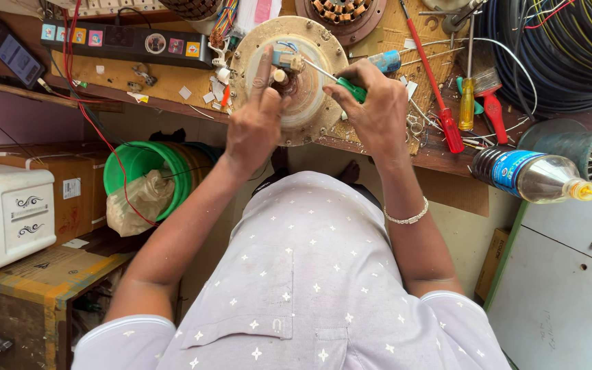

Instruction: The person uses a screwdriver to adjust and manipulate wires on a circular electrical component, likely a motor stator. They repeatedly probe and reposition the wires around the central hub while holding the component steady.

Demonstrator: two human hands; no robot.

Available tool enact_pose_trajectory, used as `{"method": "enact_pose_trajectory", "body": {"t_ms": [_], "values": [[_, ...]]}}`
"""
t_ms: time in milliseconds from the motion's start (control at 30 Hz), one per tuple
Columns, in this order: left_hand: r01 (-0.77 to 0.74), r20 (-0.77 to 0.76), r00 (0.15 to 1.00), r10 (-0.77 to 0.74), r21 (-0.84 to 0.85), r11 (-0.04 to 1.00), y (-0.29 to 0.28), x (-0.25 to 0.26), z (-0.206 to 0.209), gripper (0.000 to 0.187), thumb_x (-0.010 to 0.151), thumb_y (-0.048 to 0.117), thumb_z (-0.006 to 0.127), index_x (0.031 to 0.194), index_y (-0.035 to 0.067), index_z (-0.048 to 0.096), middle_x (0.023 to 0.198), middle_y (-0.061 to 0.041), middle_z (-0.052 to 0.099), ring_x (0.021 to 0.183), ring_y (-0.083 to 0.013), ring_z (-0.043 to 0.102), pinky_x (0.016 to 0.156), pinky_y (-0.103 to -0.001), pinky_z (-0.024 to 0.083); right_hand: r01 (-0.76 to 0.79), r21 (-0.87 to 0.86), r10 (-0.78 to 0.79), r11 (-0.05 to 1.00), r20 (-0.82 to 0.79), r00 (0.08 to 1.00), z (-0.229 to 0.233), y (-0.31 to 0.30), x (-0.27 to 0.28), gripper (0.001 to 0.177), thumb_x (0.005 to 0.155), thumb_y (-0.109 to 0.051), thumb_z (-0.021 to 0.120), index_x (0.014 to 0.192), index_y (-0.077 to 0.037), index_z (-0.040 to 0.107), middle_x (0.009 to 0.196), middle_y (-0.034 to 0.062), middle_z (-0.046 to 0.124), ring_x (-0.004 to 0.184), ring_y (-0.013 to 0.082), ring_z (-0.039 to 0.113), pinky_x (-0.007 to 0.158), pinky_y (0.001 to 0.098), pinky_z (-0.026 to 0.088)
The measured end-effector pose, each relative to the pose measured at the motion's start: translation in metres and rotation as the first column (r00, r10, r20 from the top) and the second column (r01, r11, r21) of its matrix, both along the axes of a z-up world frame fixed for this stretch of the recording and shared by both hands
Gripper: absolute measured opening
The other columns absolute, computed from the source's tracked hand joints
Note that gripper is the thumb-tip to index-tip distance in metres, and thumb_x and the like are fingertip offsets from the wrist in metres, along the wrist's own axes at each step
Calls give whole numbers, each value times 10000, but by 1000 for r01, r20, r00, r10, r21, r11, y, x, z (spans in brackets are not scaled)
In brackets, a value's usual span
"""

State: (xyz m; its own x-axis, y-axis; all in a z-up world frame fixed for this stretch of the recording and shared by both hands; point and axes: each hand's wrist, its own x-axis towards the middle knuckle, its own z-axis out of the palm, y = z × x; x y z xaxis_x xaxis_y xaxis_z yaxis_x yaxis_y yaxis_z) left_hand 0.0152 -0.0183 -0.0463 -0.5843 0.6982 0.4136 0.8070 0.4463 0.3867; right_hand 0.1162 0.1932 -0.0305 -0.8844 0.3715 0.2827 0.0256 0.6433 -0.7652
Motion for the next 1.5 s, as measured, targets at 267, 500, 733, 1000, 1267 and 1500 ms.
{"method": "enact_pose_trajectory", "body": {"t_ms": [267, 500, 733, 1000, 1267, 1500], "values": [[-32, -156, 986, 60, 174, 984, -20, 23, 0, 190, 1007, 169, 721, 1149, 111, 608, 1504, -93, 499, 1242, -315, 619, 1041, -418, 578, 95, -738, -34, 668, 97, 995, -20, 1, 35, 222, 1071, -229, 626, 1112, -17, 680, 862, 3, 682, 671, 49, 512, 600, 217, 411], [-184, -25, 982, 185, 32, 982, 9, 44, -13, 339, 966, 156, 774, 1261, 128, 607, 1501, -175, 421, 1307, -346, 507, 1122, -452, 452, 16, -746, 38, 666, 56, 998, -23, 3, 36, 238, 1091, -228, 611, 1167, -17, 690, 911, 0, 682, 724, 24, 524, 634, 193, 449], [-228, -95, 968, 234, 71, 971, 8, 51, 2, 571, 990, 176, 796, 1447, 113, 461, 1484, -125, 506, 1299, -345, 520, 1145, -485, 445, 1, -771, 73, 637, 62, 995, -20, 6, 44, 229, 1083, -218, 614, 1160, -18, 695, 876, 7, 683, 700, 26, 512, 614, 193, 423], [-368, -262, 891, 372, 64, 928, 32, 31, -2, 757, 914, 321, 901, 1461, 129, 414, 1187, -142, 543, 1151, -331, 520, 1014, -502, 443, -36, -810, 73, 585, 8, 997, -18, 19, 51, 220, 1082, -194, 620, 1177, -9, 693, 878, 13, 689, 707, 27, 522, 624, 191, 434], [-43, -167, 982, 83, 230, 972, 5, 12, -16, 625, 998, -26, 749, 1473, 131, 374, 1318, -160, 668, 1247, -304, 622, 1093, -415, 526, -58, -775, 118, 629, 21, 993, -19, 23, 64, 218, 1088, -184, 616, 1178, -8, 707, 910, 17, 674, 743, 31, 541, 638, 195, 434], [-265, -202, 932, 300, 185, 946, 3, 47, -6, 491, 979, 126, 801, 1344, 124, 474, 1322, -105, 549, 1221, -275, 519, 1050, -438, 379, -47, -760, 160, 648, 75, 984, -19, 21, 61, 217, 1073, -193, 612, 1170, -23, 705, 871, 13, 686, 689, 28, 523, 597, 197, 432]]}}
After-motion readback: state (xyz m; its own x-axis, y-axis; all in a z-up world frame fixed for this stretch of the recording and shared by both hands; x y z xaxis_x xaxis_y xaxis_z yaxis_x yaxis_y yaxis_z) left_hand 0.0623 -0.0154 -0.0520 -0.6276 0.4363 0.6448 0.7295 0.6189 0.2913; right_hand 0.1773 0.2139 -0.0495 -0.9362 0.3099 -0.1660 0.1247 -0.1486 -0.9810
